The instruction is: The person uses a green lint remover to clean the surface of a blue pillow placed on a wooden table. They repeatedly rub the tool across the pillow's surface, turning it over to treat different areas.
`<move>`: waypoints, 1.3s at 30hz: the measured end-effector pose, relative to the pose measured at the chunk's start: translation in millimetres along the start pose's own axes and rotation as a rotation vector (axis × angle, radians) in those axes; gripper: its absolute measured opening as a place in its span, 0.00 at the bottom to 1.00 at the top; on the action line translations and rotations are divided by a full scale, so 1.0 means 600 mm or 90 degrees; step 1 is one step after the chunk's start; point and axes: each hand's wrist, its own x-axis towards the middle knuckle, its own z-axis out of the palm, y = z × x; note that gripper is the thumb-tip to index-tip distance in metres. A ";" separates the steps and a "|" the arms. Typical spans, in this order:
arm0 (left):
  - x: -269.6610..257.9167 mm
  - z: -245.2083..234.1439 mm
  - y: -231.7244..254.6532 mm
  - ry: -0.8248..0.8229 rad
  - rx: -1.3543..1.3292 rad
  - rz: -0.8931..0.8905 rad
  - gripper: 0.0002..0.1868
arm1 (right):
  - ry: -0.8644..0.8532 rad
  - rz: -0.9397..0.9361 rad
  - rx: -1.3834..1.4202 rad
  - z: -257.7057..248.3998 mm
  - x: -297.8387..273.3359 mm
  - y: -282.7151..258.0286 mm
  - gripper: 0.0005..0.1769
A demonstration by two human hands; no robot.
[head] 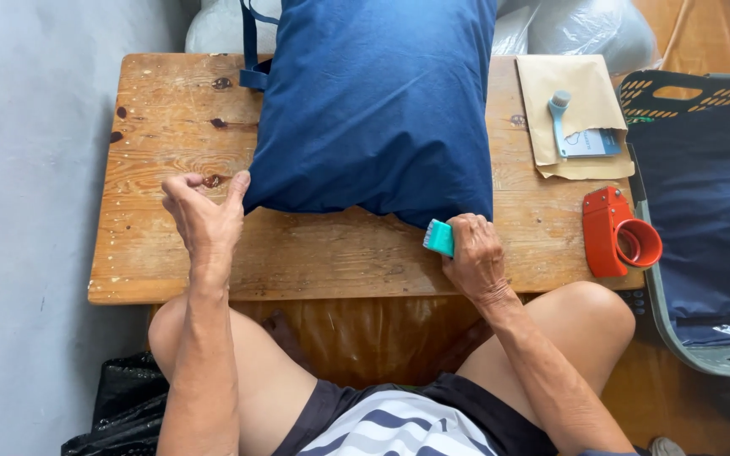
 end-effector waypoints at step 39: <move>0.059 0.150 0.166 -0.316 0.247 0.594 0.46 | 0.050 -0.067 0.041 -0.017 0.172 -0.075 0.22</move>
